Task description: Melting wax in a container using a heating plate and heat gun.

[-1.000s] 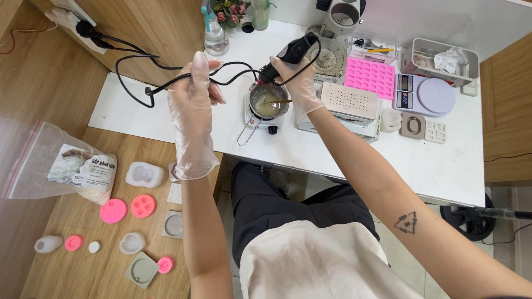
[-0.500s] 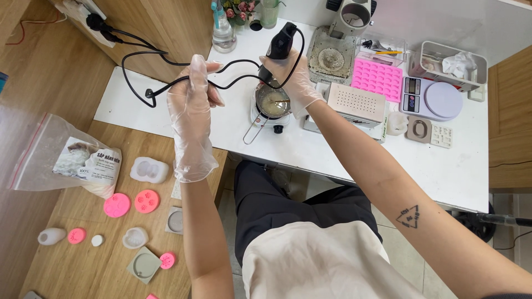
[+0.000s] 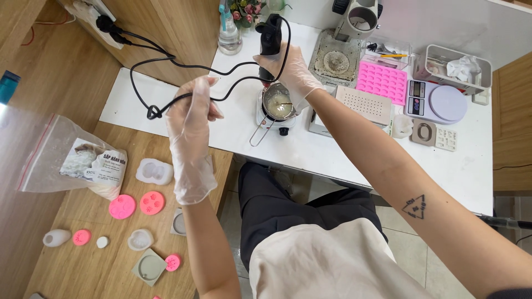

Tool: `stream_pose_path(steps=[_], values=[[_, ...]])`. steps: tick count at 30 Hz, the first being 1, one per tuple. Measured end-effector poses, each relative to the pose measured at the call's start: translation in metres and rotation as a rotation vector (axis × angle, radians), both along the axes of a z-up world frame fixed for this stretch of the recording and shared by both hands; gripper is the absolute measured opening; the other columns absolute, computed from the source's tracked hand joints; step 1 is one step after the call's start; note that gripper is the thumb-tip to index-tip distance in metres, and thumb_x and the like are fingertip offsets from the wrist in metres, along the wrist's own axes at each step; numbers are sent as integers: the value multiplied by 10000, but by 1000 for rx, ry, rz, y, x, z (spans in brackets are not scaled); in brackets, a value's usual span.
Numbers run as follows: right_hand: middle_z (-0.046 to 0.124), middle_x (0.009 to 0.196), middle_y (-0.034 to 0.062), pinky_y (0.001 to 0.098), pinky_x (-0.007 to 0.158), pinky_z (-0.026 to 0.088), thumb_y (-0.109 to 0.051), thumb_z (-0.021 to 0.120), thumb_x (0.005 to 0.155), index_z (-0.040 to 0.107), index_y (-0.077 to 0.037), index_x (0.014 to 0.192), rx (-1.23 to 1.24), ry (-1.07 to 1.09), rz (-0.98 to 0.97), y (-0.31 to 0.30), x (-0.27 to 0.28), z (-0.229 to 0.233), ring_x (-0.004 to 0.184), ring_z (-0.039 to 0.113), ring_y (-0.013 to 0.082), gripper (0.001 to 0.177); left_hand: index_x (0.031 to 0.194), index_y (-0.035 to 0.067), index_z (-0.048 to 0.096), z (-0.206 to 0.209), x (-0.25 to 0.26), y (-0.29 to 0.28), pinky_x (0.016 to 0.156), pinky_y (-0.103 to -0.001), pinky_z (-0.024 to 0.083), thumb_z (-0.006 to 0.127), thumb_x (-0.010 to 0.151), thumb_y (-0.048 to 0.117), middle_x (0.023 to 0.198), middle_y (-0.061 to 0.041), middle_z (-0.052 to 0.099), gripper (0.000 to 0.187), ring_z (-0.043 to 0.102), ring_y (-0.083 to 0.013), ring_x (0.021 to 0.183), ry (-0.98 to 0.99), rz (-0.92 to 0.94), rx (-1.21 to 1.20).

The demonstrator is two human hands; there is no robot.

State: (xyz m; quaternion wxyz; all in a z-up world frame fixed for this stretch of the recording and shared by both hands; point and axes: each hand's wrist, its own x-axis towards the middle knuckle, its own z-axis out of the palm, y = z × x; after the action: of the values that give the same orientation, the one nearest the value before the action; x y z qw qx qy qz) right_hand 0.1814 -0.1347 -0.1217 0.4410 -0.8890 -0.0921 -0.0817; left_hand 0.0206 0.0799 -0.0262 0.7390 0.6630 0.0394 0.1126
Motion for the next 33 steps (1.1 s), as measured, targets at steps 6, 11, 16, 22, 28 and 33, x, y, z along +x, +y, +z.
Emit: stream_pose_path(steps=[6, 11, 16, 22, 28, 33], values=[[779, 843, 73, 246, 632, 579, -328, 784, 847, 729, -28, 986, -133, 29, 29, -1, 12, -7, 667, 738, 150, 336, 1115, 4, 705, -7, -16, 9, 678, -207, 468, 582, 1019, 184, 740, -10, 607, 238, 584, -89, 685, -52, -44, -117], [785, 857, 72, 254, 660, 590, -304, 793, 831, 731, -26, 976, -116, 13, 29, -2, 14, -8, 696, 746, 148, 320, 1127, 12, 707, -6, -24, 7, 736, -205, 474, 559, 1043, 194, 745, -7, 621, 249, 611, -94, 744, -68, -7, -139], [777, 857, 68, 260, 692, 592, -286, 788, 851, 705, -34, 980, -96, 27, 52, 2, 9, 1, 714, 744, 147, 295, 1132, 16, 705, -8, -22, 7, 730, -208, 484, 581, 1030, 201, 761, -18, 645, 244, 629, -100, 744, -96, -8, -161], [764, 817, 68, 262, 652, 587, -274, 789, 859, 696, -26, 948, -106, -4, 85, 4, 10, 3, 672, 725, 149, 279, 1140, 17, 704, -8, -22, 9, 728, -207, 490, 579, 1031, 213, 758, -16, 644, 256, 635, -103, 744, -87, 0, -144], [766, 808, 69, 264, 635, 590, -260, 810, 838, 706, -29, 929, -160, -10, 112, 16, 29, 8, 665, 730, 159, 269, 1144, 10, 695, -13, -20, 9, 733, -205, 471, 562, 1042, 205, 781, -15, 640, 258, 611, -94, 756, -114, -27, -167], [735, 769, 44, 270, 605, 557, -296, 792, 846, 697, -36, 859, -223, -57, 192, 23, 53, 1, 627, 675, 144, 277, 1139, 9, 697, -15, -20, 10, 747, -212, 473, 561, 1044, 202, 784, -15, 631, 254, 606, -100, 766, -113, -37, -192]])
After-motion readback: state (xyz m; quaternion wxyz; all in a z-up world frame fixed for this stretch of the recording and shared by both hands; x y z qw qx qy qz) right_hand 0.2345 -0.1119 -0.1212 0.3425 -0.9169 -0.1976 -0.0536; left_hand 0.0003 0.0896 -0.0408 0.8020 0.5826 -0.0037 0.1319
